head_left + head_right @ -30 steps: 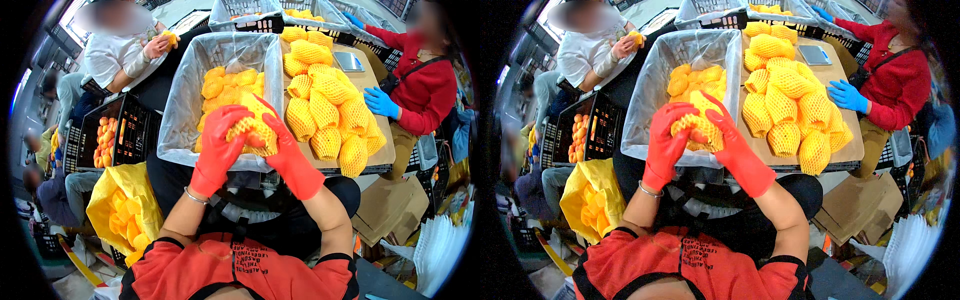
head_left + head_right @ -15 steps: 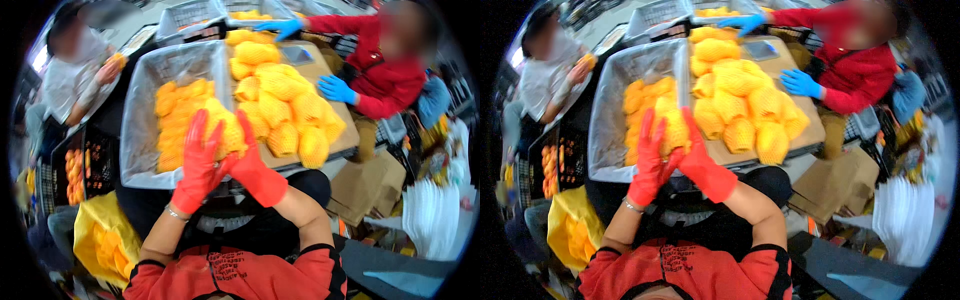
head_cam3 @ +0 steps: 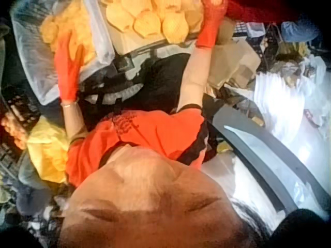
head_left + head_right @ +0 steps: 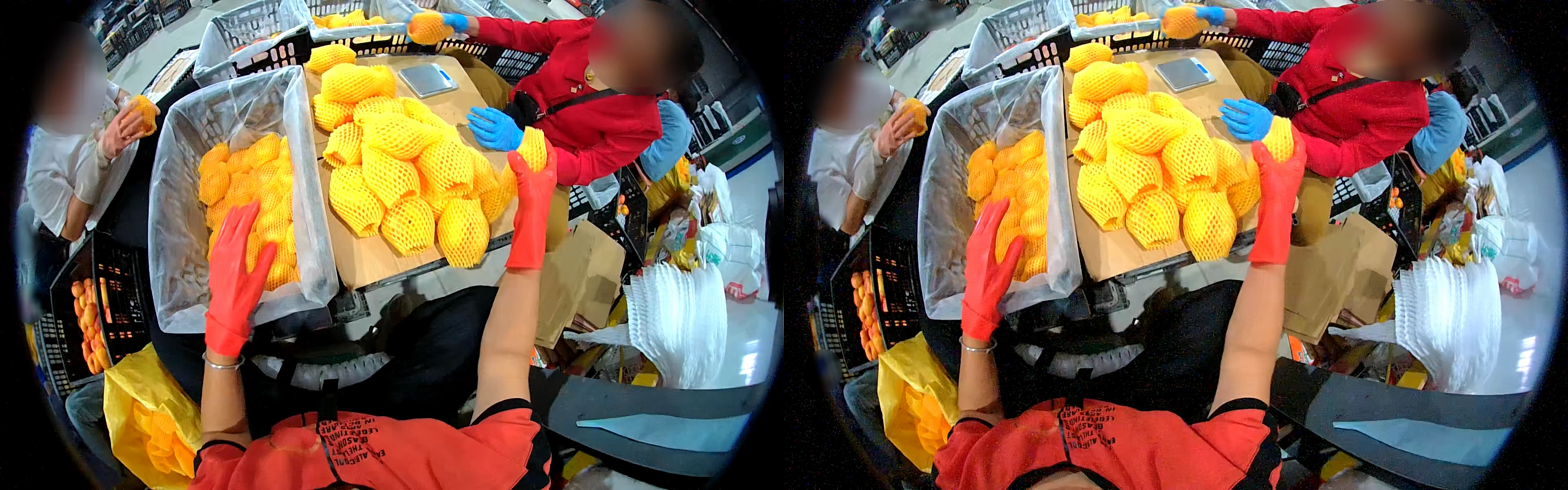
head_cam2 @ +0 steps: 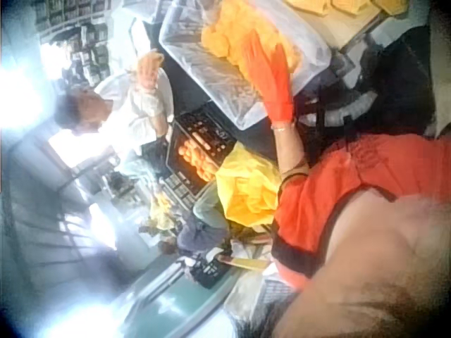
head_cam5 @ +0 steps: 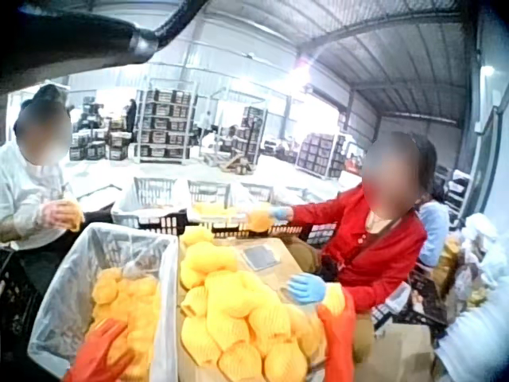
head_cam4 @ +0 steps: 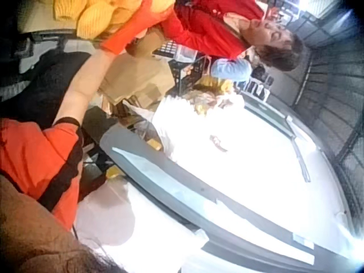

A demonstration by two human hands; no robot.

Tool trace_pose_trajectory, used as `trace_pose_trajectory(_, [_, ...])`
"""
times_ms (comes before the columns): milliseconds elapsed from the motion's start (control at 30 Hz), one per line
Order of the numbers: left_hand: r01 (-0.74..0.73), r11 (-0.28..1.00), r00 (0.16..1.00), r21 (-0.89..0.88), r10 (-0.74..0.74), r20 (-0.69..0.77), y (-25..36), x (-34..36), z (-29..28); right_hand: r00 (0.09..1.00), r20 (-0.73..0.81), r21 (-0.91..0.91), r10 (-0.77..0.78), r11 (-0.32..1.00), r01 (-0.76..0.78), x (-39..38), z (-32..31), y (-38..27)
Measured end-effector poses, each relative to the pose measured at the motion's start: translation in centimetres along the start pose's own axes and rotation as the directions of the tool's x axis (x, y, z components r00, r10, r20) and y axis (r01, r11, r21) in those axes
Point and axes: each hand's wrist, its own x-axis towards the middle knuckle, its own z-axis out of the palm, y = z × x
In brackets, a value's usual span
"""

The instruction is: The person sorts fruit by picking them from a central crate, placing them into yellow foam protective sleeves, and then depositing them into a separate bin.

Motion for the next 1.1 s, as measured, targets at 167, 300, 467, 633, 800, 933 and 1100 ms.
trace_pose_trajectory(167, [0.236, 0.964, 0.969, 0.122, -0.244, 0.047, -5.1, -6.0, -2.8, 0.943, 0.153, -0.863, -0.296, 0.425, 0.273, 1.9, 3.3, 6.8])
trace_pose_trajectory(300, [0.33, 0.944, 0.944, -0.005, -0.33, -0.001, -5.6, -5.6, -2.1, 0.916, 0.371, -0.581, -0.149, 0.733, 0.355, 3.6, -0.9, 14.4])
trace_pose_trajectory(467, [0.421, 0.855, 0.901, -0.302, -0.434, 0.026, -5.8, -5.0, -1.6, 0.908, 0.37, -0.441, 0.199, 0.897, -0.017, 6.7, -1.3, 16.2])
trace_pose_trajectory(633, [0.478, 0.759, 0.878, -0.441, -0.416, 0.235, -6.9, -5.4, -1.9, 0.832, 0.506, -0.323, 0.226, 0.944, -0.059, 6.3, -1.3, 14.4])
trace_pose_trajectory(800, [0.069, 0.981, 0.741, -0.184, 0.073, 0.667, -10.7, -1.1, -1.3, 0.914, 0.403, -0.152, -0.047, 0.981, 0.117, 4.7, 3.4, 5.2])
trace_pose_trajectory(933, [0.045, 0.993, 0.53, -0.108, 0.068, 0.845, -12.0, -0.6, 3.9, 0.775, 0.602, 0.176, -0.191, 0.979, 0.105, -8.7, 14.5, -10.5])
trace_pose_trajectory(1100, [-0.309, 0.951, 0.355, -0.025, 0.14, 0.924, -9.4, 0.8, 10.5, 0.288, 0.88, 0.37, -0.376, 0.926, 0.078, -21.7, 19.6, -17.5])
